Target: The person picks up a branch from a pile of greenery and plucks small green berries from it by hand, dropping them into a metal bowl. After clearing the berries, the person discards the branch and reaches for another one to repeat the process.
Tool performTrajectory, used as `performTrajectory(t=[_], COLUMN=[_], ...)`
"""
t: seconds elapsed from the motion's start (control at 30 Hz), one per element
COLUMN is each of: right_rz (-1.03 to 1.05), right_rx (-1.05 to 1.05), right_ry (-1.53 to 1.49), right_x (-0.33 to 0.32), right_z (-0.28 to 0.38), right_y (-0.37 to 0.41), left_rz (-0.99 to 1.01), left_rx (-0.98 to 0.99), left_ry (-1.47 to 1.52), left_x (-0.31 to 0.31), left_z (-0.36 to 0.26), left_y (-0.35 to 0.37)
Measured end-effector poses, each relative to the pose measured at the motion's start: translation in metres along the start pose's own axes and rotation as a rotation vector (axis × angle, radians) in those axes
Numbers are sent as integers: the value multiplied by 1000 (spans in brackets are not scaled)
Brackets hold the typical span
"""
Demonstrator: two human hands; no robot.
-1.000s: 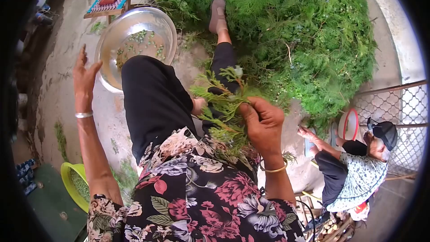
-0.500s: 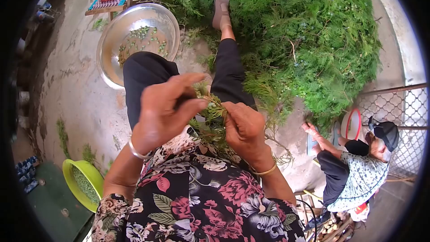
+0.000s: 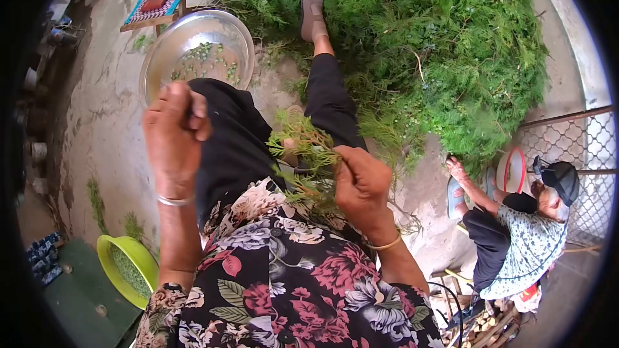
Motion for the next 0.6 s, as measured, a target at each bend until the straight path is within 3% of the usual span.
performTrajectory(t=[0.03, 0.2, 0.23, 0.27, 0.3, 0.43, 0.6], right_rz=[27, 5, -21, -19, -25, 14, 13], right_rx=[186, 116, 76, 75, 46, 21, -57], right_ry=[-28, -50, -71, -72, -80, -70, -87], right_x=[-2, 8, 9, 12, 12, 13, 19], right_z=[-11, -8, -4, -3, -1, 3, 6], right_y=[3, -2, -3, -4, -4, -3, 2], left_rz=[43, 429, 530, 572, 558, 464, 439], left_rx=[-19, -19, 178, 205, 317, 465, 325], left_ry=[-9, -426, -433, -482, -565, -637, -667], left_x=[3, 45, 53, 58, 61, 60, 56], left_z=[-9, -4, 6, 20, 28, 47, 59], left_y=[2, 52, 60, 65, 68, 71, 68])
Point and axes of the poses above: each hand's wrist, its own y-axis away from the middle knuckle, its own x-axis out of the palm, z = x × y, the point moved 7 cm from there along -y, towards the middle knuckle, and after that the axes turned 13 degrees about -z, right-handed, at the moved point
